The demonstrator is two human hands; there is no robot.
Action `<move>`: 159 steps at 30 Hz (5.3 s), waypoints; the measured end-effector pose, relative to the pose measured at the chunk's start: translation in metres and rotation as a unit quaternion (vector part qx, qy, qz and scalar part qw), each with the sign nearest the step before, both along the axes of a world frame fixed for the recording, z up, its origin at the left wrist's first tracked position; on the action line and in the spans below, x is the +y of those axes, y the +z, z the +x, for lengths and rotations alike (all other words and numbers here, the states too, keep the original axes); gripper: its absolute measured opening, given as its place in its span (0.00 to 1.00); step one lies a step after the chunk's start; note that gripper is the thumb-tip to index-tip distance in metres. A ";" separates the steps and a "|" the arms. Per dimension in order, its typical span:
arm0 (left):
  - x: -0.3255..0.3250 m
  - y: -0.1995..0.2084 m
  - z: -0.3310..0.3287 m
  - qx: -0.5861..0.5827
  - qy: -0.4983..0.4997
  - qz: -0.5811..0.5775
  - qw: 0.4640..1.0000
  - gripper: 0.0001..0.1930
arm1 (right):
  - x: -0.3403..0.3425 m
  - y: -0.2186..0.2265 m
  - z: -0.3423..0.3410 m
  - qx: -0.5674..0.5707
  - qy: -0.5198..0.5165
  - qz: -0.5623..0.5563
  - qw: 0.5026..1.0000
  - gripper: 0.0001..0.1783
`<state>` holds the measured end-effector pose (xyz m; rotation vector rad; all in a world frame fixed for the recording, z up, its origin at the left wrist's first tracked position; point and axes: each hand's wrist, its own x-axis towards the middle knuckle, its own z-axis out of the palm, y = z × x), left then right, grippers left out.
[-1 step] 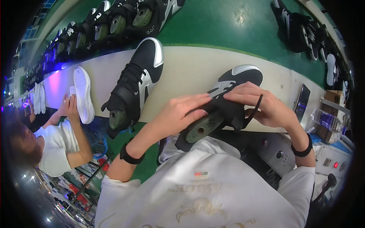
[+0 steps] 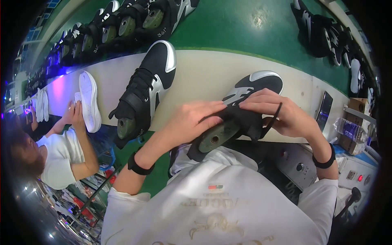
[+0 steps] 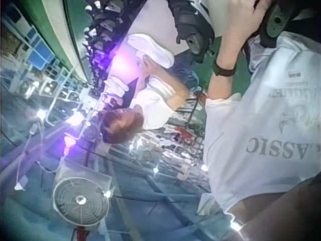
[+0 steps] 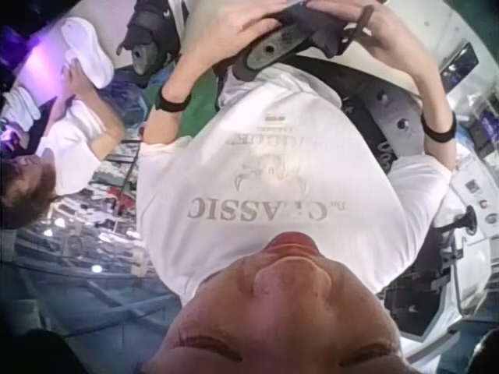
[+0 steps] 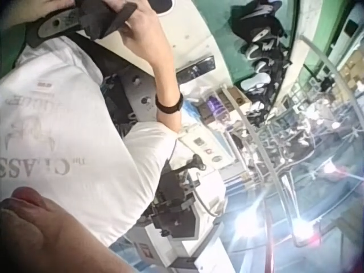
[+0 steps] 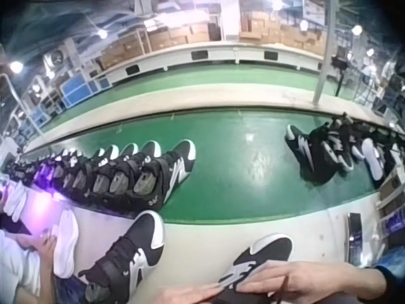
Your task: Securing Velcro straps on athletic shoes as they move along an assembly line conveyor belt.
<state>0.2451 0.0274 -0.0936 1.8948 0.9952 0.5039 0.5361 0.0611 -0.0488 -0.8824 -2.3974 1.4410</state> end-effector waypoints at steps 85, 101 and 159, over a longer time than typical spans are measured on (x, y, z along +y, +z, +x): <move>-0.001 0.023 0.001 -0.034 0.088 0.142 0.985 0.20 | -0.124 -0.003 -0.053 -0.054 -0.363 0.135 0.920 0.15; -0.003 0.024 0.001 -0.016 0.087 0.139 0.986 0.20 | -0.126 -0.026 -0.069 -0.144 -0.338 0.204 0.907 0.13; -0.020 0.112 -0.091 -0.233 0.173 -0.498 0.817 0.33 | -0.090 -0.006 -0.014 0.250 -0.488 -0.072 0.834 0.23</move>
